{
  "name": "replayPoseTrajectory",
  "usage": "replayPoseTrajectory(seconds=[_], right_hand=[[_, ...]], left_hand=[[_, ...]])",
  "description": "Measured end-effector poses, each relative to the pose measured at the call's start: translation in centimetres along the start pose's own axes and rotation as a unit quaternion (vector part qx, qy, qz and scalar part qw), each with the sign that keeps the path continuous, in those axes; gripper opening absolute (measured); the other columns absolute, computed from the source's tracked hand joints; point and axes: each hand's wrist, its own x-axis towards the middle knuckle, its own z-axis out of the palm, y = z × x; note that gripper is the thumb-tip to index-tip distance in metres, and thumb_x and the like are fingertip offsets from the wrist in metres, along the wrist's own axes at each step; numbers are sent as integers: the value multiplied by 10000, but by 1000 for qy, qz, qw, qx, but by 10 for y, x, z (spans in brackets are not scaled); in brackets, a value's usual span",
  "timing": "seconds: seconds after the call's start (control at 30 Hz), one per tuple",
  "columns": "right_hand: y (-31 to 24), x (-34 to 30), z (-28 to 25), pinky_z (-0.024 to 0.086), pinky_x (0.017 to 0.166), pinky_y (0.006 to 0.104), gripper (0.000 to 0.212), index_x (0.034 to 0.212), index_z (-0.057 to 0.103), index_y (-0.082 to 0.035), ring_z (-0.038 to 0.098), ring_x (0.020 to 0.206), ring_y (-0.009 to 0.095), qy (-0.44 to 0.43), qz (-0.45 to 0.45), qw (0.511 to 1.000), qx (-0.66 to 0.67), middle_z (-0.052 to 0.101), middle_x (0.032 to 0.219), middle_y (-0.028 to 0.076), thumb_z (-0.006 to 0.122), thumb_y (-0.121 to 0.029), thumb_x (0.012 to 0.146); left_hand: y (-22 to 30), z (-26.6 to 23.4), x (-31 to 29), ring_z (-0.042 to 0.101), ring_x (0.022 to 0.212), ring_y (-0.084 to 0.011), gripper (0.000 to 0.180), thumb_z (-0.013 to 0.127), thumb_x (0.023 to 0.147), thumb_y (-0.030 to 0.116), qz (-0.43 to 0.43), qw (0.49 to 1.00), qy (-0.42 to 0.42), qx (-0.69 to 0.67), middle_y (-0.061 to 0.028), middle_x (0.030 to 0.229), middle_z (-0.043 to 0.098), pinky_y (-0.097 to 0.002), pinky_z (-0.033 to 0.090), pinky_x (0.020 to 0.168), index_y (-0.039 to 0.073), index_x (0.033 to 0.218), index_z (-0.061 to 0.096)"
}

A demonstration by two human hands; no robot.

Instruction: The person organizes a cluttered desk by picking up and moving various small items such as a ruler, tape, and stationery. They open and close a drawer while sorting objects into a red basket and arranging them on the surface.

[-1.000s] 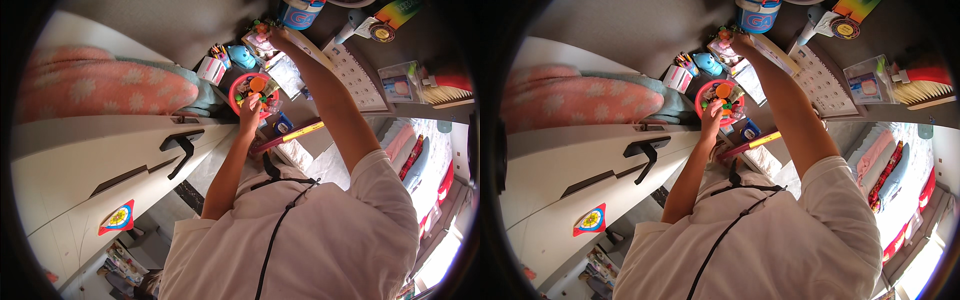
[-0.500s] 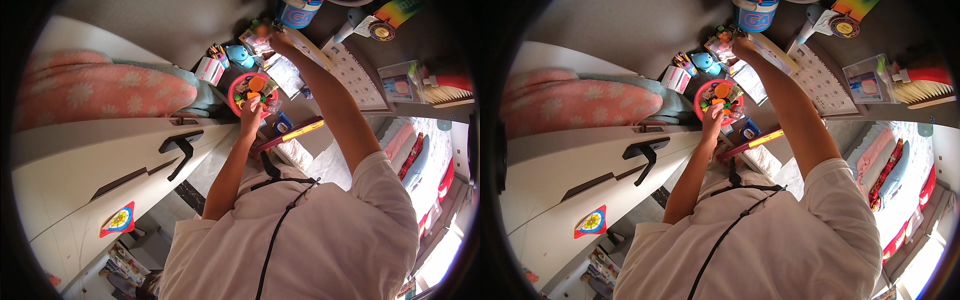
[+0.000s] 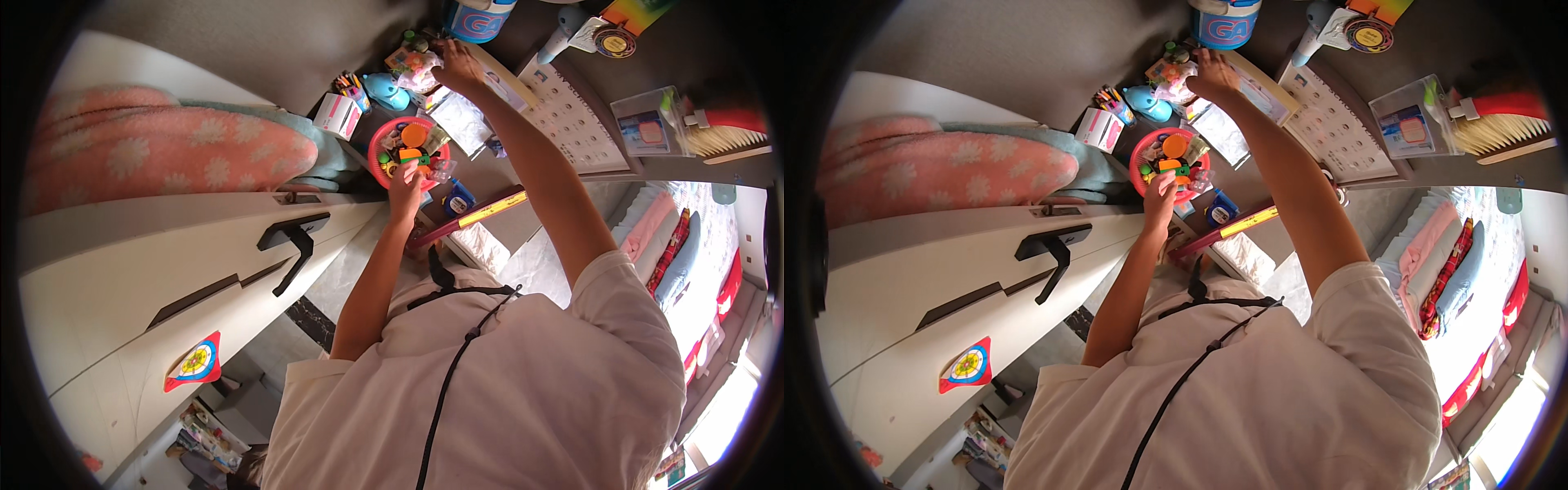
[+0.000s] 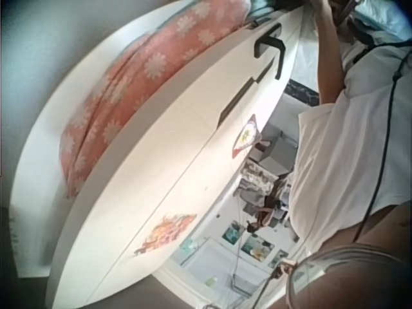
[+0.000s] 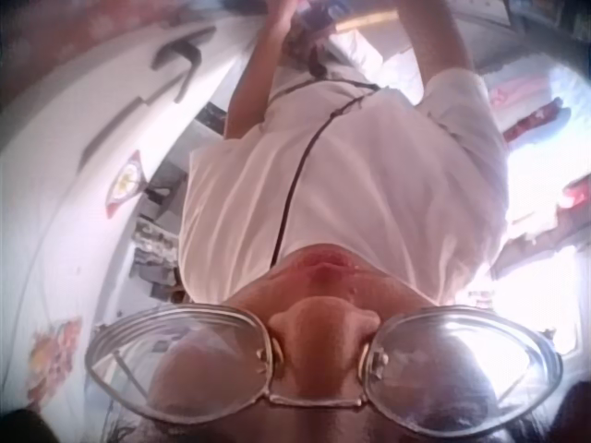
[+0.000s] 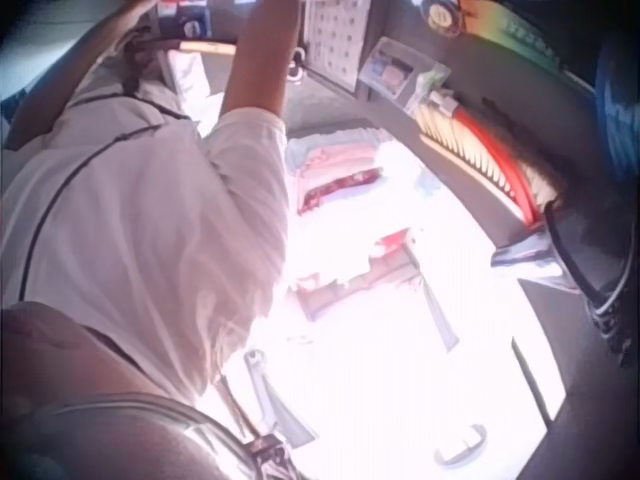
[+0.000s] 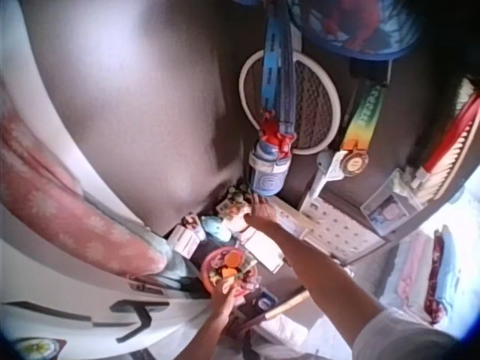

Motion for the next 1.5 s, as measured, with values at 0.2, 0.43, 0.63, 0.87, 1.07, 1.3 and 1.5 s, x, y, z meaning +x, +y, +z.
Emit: replayPoseTrajectory(seconds=[0.2,0.43,0.63,0.87,1.07,1.3,1.5], right_hand=[[22,-69,-10,425,796,410,416,1081,503,-71,496,944,319,126,-109,985,47,502,1044,135,599,-127,680],[32,-117,33,396,880,384,408,1109,493,-58,460,1041,301,136,-10,987,84,488,1124,110,593,-175,731],[83,-138,57,331,940,426,635,1196,403,-104,369,1164,306,-136,196,961,-138,348,1301,152,683,-336,675],[94,-133,63,363,868,399,427,1109,474,-100,486,1013,286,-31,161,982,-88,572,968,140,613,-227,726],[126,-111,88,439,807,419,273,950,584,-39,539,931,338,106,284,949,87,573,962,175,571,-223,750],[134,-68,107,469,746,374,409,887,641,-68,614,856,267,-1,458,874,164,648,900,121,747,-339,600],[115,-60,104,439,819,387,426,890,642,-77,577,946,251,-49,442,888,118,631,968,107,770,-351,591]], left_hand=[[-12,7,4,528,1051,-208,267,502,830,11,-14,1000,-12,8,-158,1112,546,-289,411,896,-19,1095,502],[-17,9,6,536,1035,-206,259,500,834,27,-9,1000,-23,7,-152,1110,548,-288,418,888,-18,1089,507],[-12,7,-5,542,1027,-200,247,491,835,32,-38,999,-15,2,-149,1100,555,-287,420,891,-31,1074,509],[-14,8,-7,542,1004,-175,236,489,847,55,-36,999,-26,26,-119,1094,560,-279,429,852,-13,1072,507],[-14,12,-5,554,997,-188,216,491,839,39,-33,999,-40,18,-130,1058,575,-287,426,882,-26,1041,526],[-19,9,-1,564,952,-156,198,502,848,49,-14,998,-46,27,-107,1044,588,-258,445,788,-9,1034,538],[-10,6,-6,567,971,-169,196,494,845,38,-30,998,-20,51,-117,1040,590,-256,439,822,-14,1029,534]])
